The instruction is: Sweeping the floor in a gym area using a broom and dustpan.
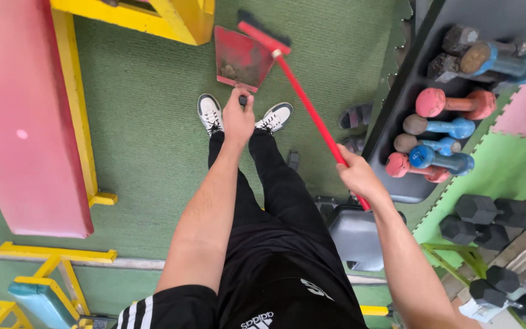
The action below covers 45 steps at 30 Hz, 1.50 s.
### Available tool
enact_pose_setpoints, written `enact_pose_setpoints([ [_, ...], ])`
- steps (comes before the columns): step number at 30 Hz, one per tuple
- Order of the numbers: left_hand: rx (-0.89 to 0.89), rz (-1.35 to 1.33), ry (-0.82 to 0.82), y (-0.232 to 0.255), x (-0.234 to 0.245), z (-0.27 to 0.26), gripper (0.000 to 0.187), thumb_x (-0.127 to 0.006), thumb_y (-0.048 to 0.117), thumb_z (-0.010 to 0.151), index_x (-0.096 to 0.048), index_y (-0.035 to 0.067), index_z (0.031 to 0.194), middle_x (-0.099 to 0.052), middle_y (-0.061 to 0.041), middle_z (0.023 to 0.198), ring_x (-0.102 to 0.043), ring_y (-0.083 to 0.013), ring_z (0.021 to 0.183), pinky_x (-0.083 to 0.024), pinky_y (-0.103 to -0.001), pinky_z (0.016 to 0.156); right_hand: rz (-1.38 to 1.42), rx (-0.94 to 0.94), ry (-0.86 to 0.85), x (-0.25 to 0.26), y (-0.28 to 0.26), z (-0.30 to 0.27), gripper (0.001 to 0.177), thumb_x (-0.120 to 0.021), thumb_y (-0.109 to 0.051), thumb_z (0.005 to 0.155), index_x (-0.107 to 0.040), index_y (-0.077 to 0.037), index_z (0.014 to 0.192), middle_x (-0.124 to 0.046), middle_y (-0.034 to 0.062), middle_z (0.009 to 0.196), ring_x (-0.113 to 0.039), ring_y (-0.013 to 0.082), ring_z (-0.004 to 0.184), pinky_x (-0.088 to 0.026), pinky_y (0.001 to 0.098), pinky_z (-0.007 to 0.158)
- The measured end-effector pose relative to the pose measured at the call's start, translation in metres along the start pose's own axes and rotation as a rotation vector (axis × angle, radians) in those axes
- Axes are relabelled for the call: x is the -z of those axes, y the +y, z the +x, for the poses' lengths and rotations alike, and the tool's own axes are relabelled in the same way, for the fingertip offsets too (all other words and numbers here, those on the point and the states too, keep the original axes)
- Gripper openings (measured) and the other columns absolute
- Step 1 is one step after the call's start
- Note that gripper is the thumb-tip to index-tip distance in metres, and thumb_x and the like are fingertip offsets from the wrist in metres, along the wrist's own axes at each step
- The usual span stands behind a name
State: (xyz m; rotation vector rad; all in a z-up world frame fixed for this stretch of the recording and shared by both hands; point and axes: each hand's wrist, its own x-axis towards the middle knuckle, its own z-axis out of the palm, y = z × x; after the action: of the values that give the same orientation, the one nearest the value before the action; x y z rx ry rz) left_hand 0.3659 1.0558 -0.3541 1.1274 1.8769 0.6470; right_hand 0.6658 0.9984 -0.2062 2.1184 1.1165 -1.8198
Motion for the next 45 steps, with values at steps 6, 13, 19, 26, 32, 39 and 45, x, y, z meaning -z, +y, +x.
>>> enact_pose_setpoints([
  [6, -0.050, 0.176, -0.229, 0.038, 0.018, 0.008, 0.015, -0.068, 0.017, 0.096, -0.062, 0.009, 0.106, -0.073, -0.017, 0.098, -0.069, -0.0418, 0.096, -0.052, -0.050, 0.080, 0.071, -0.146, 0.260, 0.034, 0.008, 0.010, 0.056, -0.043, -0.011, 0.093, -0.053, -0.015, 0.148, -0.061, 0.0161, 0.069, -0.058, 0.0235, 0.050, -0.045, 0.0406, 0.045],
  [13, -0.222, 0.354, -0.542, 0.049, -0.009, 0.024, 0.020, -0.068, 0.019, 0.097, -0.058, 0.009, 0.111, -0.071, -0.016, 0.107, -0.066, -0.0409, 0.102, -0.051, -0.050, 0.083, 0.179, -0.287, 0.274, -0.071, 0.069, 0.060, 0.074, -0.048, -0.006, 0.084, -0.029, -0.007, 0.155, -0.071, 0.0187, 0.081, -0.070, 0.0305, 0.058, -0.058, 0.0434, 0.051],
  [19, -0.350, 0.362, -0.639, 0.043, -0.043, 0.017, 0.021, -0.069, 0.016, 0.094, -0.055, 0.009, 0.108, -0.069, -0.016, 0.108, -0.064, -0.0417, 0.101, -0.051, -0.050, 0.081, 0.365, -0.274, 0.030, -0.103, 0.020, -0.009, 0.075, -0.047, -0.008, 0.090, -0.026, -0.014, 0.162, -0.067, 0.0132, 0.069, -0.060, 0.0232, 0.044, -0.051, 0.0361, 0.043],
  [26, -0.442, 0.399, -0.745, 0.066, -0.038, 0.028, 0.018, -0.067, 0.010, 0.093, -0.055, 0.008, 0.106, -0.067, -0.017, 0.103, -0.065, -0.0416, 0.098, -0.050, -0.051, 0.080, 0.843, -0.335, 0.057, -0.057, 0.041, -0.068, 0.073, -0.052, -0.006, 0.091, -0.038, -0.025, 0.160, -0.047, -0.0039, 0.059, -0.040, 0.0083, 0.043, -0.033, 0.0274, 0.038],
  [32, -0.579, 0.550, -0.928, 0.096, -0.028, 0.048, 0.015, -0.066, 0.011, 0.092, -0.057, 0.011, 0.103, -0.070, -0.013, 0.103, -0.067, -0.0388, 0.098, -0.052, -0.051, 0.079, 0.855, -0.364, 0.353, -0.058, 0.059, -0.031, 0.065, -0.045, -0.007, 0.091, -0.042, -0.022, 0.154, -0.045, -0.0019, 0.059, -0.041, 0.0100, 0.043, -0.036, 0.0297, 0.038],
  [39, -0.660, 0.624, -1.057, 0.050, -0.034, 0.062, 0.025, -0.064, 0.004, 0.085, -0.055, 0.013, 0.106, -0.069, -0.011, 0.105, -0.068, -0.0371, 0.098, -0.053, -0.050, 0.080, 0.689, -0.426, 0.378, -0.171, 0.014, 0.027, 0.074, -0.048, -0.005, 0.084, -0.031, -0.009, 0.155, -0.064, 0.0122, 0.071, -0.065, 0.0241, 0.051, -0.053, 0.0398, 0.045],
  [45, -0.651, 0.555, -0.990, 0.050, -0.019, 0.060, 0.021, -0.068, 0.010, 0.092, -0.055, 0.014, 0.108, -0.069, -0.012, 0.105, -0.067, -0.0398, 0.096, -0.052, -0.051, 0.079, 0.830, -0.432, 0.212, -0.197, -0.047, -0.049, 0.076, -0.050, -0.011, 0.086, -0.040, -0.024, 0.160, -0.057, 0.0057, 0.062, -0.053, 0.0171, 0.047, -0.050, 0.0351, 0.044],
])
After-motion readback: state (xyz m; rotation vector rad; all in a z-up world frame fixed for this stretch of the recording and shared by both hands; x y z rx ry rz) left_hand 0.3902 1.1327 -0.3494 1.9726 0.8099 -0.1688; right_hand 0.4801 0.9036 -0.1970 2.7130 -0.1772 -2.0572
